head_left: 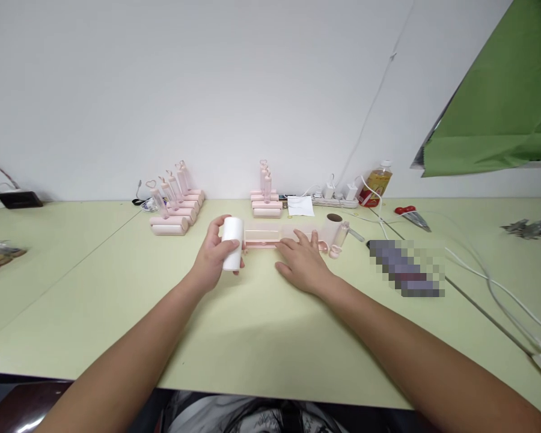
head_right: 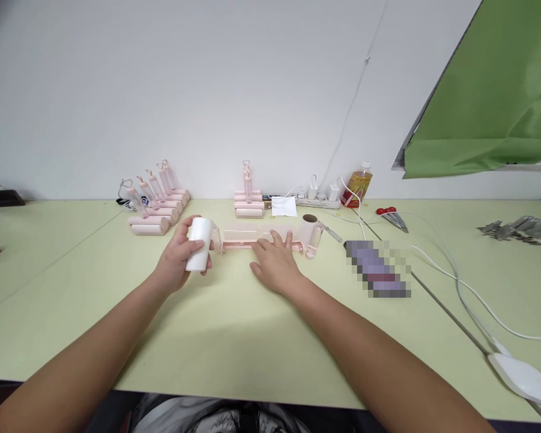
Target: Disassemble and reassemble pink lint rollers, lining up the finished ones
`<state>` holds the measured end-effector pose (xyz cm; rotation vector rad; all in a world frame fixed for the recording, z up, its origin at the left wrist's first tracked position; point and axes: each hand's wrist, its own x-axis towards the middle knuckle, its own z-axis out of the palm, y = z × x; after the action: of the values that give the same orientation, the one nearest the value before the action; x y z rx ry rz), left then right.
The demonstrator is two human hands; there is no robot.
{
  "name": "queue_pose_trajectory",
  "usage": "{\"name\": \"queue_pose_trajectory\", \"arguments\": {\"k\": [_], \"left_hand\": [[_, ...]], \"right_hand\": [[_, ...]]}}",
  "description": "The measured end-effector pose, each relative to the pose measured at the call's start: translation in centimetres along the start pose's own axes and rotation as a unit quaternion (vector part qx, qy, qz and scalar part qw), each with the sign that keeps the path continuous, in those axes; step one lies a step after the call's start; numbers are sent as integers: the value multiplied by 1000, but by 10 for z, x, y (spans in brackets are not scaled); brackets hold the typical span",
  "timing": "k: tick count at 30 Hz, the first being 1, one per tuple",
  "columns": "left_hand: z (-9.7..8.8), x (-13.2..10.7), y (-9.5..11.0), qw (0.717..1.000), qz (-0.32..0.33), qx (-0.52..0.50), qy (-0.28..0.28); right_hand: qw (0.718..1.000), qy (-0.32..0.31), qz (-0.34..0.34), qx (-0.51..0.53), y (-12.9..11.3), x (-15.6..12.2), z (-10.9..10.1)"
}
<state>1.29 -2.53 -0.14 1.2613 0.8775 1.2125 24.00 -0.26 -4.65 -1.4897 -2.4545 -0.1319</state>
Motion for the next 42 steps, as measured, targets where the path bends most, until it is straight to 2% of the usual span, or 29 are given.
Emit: {"name": "queue_pose_trajectory", "arguments": {"k": [5,11,16,22,26,31,35,38,42], "left_hand": [[-3,1,4,998,44,-25,46],[-5,2,2,996,45,-7,82],[-10,7,1,991,52,6,120],[-10,10,-4,991,50,25,118],[-4,5,-5,992,57,34,107],[14,-4,-7,994,50,20,98],[31,-11,-14,993,37,-11,115],[39,-14,-20,990,44,-18,131],[42,-15,-22,989,40,-30,142]], "right_hand": [[999,39,-38,0,-11,-7,-6],[999,0,-38,-3,-13,-5,-3],[999,10,-53,-2,-20,-12,-6],[997,-32,-65,6,-27,-23,-16],[994,-55,-79,55,-30,-26,-24],[982,23,-76,172,-37,-34,-25],[958,82,-139,238,-42,-39,-21],[939,126,-188,259,-44,-38,-20],[933,163,-194,257,-43,-37,-21]]}}
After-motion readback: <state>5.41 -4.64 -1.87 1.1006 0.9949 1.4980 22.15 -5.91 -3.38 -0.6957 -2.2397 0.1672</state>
